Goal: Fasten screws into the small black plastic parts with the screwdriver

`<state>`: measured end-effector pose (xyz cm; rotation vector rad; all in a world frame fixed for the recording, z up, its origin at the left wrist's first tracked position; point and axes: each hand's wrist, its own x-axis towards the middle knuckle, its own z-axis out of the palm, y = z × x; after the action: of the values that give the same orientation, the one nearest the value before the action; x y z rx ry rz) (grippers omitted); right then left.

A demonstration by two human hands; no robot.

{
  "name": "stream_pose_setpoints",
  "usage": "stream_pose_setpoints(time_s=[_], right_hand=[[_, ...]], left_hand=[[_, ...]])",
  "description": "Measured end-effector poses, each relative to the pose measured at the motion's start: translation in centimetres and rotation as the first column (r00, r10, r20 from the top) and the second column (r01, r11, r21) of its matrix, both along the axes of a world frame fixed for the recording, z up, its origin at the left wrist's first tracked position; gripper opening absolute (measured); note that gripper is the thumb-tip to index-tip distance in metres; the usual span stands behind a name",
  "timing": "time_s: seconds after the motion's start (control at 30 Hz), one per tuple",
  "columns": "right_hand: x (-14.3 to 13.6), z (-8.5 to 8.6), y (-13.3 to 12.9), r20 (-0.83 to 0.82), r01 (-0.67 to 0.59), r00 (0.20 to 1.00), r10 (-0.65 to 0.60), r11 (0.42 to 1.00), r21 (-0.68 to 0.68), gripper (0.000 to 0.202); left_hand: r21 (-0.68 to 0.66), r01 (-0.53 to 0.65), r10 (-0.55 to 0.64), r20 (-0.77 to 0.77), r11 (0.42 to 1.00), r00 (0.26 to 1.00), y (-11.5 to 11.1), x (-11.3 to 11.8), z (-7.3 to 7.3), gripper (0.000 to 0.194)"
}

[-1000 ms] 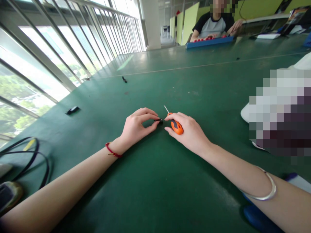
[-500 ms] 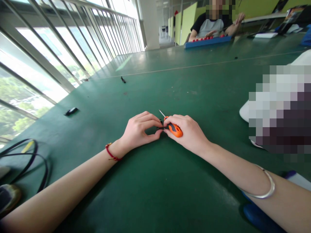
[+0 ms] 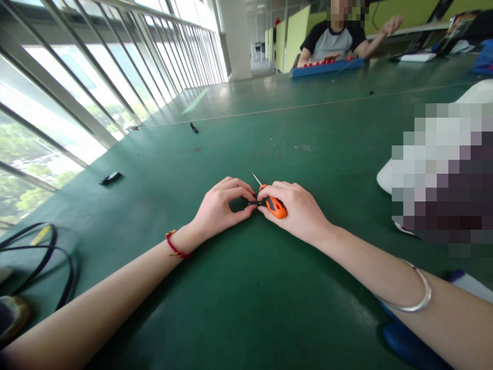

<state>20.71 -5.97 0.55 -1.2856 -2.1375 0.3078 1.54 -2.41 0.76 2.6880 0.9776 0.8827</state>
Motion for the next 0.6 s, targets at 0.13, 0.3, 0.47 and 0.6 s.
stream_pose_setpoints(time_s=[0.13, 0.3, 0.47, 0.6], right_hand=[[0.1, 0.3, 0.0, -0.070, 0.051, 0.996, -0.054, 0.998, -0.039, 0.015], [0.1, 0.4, 0.1, -0.070, 0.064, 0.995, -0.068, 0.996, -0.054, 0.015], [0.3, 0.2, 0.2, -0.061, 0.054, 0.996, -0.060, 0.994, -0.094, 0.016], [0.5, 0.2, 0.3, -0.057, 0.044, 0.997, -0.051, 0.990, -0.132, 0.017]], left_hand=[[0.009, -0.166, 0.165, 0.060, 0.986, 0.985, -0.2, 0.1, 0.1, 0.007], [-0.118, -0.203, 0.204, -0.007, 0.972, 0.979, -0.1, -0.1, -0.2, 0.009], [-0.140, -0.185, 0.185, -0.012, 0.973, 0.983, -0.1, 0.0, -0.2, 0.012], [-0.144, -0.259, 0.267, 0.038, 0.955, 0.963, 1.0, -1.6, 1.1, 0.012]])
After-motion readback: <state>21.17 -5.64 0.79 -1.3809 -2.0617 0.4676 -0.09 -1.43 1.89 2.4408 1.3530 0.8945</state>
